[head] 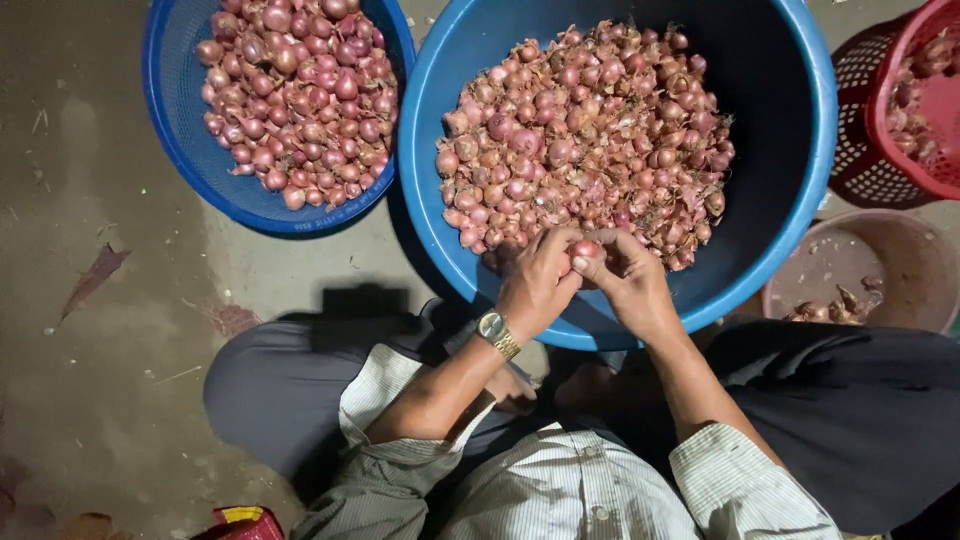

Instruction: Sorting and cleaning shallots by hand, removing dry outer skins and transferring them from a large blue bowl to a smaller blue basket.

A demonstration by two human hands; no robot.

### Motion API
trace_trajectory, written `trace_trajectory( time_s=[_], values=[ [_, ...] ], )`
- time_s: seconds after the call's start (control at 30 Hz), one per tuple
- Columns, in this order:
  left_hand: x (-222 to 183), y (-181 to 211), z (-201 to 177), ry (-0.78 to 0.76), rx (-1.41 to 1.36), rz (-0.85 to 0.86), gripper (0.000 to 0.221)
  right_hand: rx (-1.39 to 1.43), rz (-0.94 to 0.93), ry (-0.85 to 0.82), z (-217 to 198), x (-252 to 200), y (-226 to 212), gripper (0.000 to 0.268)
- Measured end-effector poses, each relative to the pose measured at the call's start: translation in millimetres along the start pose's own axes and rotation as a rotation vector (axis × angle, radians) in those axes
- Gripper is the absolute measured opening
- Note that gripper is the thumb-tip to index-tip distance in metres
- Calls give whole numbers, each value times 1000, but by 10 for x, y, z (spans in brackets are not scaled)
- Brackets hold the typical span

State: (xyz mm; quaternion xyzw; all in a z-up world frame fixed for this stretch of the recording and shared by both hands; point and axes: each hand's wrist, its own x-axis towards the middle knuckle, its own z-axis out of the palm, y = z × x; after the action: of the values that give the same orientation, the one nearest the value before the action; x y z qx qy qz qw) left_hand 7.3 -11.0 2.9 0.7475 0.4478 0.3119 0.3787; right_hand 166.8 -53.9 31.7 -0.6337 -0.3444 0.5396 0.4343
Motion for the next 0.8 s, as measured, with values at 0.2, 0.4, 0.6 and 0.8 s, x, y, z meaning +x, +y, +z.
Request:
trace_trajectory(
  time_s=[0.2,0.4,0.6,0.8],
  values=[
    [19,158,-72,16,-50,73,36,186,74,115,14,-15,123,22],
    [112,161,-138,19,-164,68,22,635,187,-60,106,-49,-225,26],
    [157,221,-284,-44,-46,79,35,561,136,74,162,29,-176,7],
    [182,230,-259,65,-189,81,9,454,70,75,117,67,-3,16]
  ],
)
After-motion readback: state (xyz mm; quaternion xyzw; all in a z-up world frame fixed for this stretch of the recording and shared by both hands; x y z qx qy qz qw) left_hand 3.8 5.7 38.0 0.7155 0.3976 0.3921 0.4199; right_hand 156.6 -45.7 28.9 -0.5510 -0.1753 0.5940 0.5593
